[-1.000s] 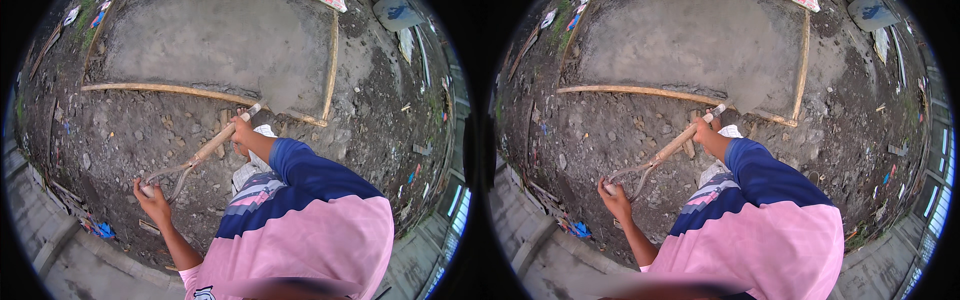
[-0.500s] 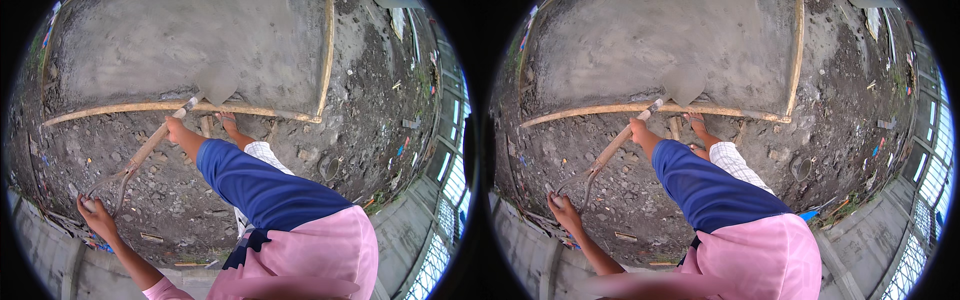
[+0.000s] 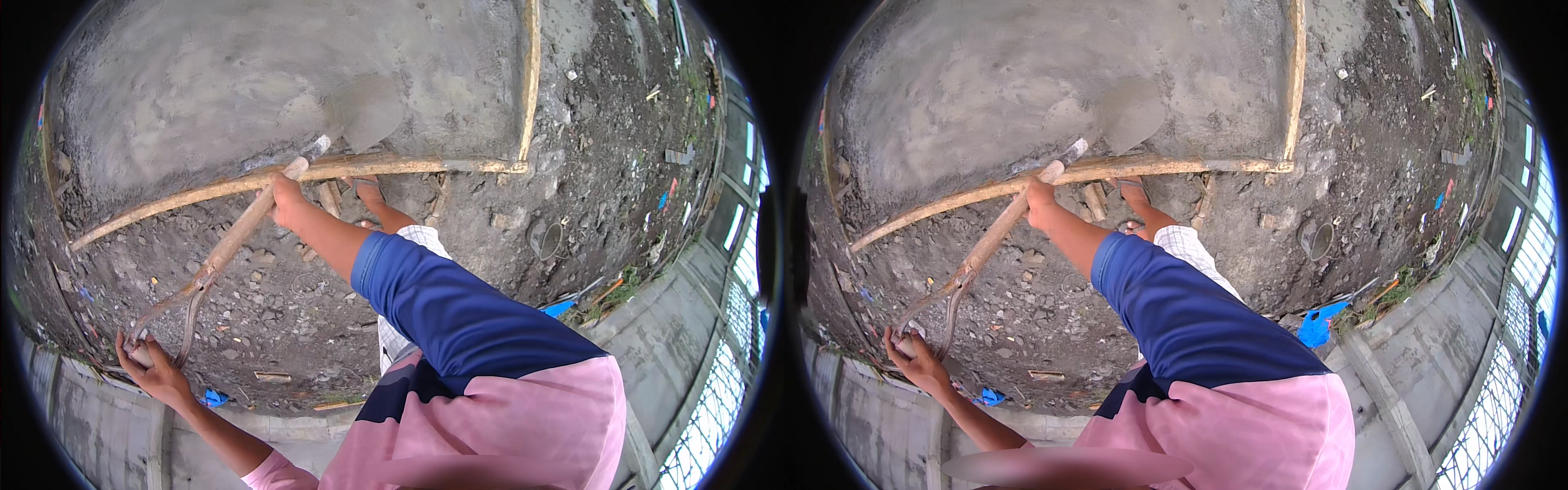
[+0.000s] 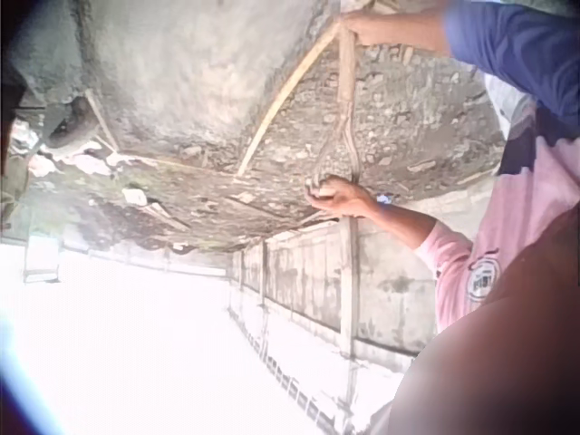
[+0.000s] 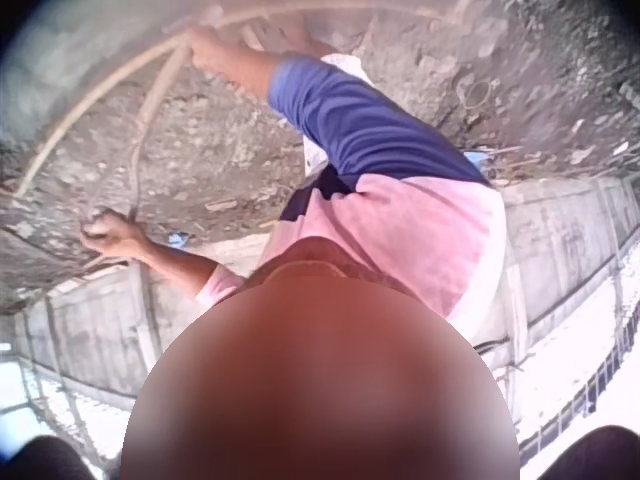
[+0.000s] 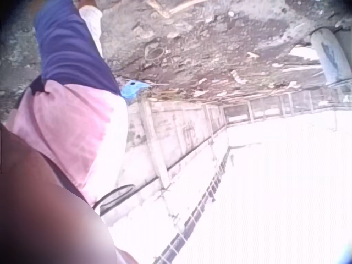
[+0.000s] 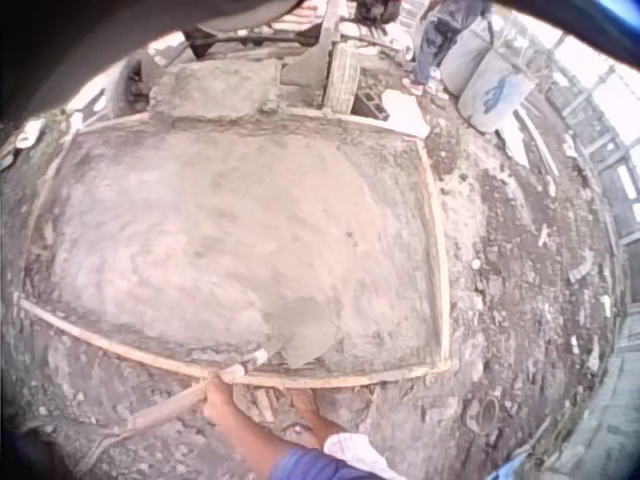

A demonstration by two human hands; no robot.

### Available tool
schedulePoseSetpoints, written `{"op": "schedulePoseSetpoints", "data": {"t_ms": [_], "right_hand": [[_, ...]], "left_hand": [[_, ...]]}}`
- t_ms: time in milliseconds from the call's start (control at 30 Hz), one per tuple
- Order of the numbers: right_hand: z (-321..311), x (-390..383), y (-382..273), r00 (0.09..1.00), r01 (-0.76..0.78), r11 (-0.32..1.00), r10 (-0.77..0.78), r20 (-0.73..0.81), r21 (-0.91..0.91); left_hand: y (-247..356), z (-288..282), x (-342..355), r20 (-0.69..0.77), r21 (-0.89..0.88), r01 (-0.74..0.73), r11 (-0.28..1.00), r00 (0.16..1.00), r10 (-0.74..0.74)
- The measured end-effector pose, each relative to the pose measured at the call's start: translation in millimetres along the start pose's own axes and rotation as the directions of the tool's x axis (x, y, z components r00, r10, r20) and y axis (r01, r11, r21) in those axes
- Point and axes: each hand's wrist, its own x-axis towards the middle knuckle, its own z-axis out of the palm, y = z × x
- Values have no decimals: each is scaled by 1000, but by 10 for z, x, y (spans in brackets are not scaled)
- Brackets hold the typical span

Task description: The person uses a hoe to spread and level wet concrete within a wooden frame on the ground. They repeatedly pull and push the tool to distribute the material evenly across the surface.

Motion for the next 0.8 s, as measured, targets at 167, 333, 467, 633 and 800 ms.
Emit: {"op": "schedulePoseSetpoints", "data": {"t_ms": [167,333,467,633,800], "right_hand": [[773,18,806,984,-112,987,127,128,-117],[1105,422,786,997,-72,983,67,-37,-170],[884,786,372,998,-19,998,16,-62,-56],[-140,827,-1036,906,239,951,-292,-306,-198],[-1444,-414,-2310,849,519,852,-505,-158,68]], "left_hand": [[-16,-685,478,-139,97,172,980,978,-158],[-345,-437,1163,-54,262,-55,963,996,72],[-586,83,1357,41,100,131,986,990,-136],[28,1300,438,246,-219,169,961,963,-113],[680,1859,-878,208,-444,-9,896,972,113]]}}
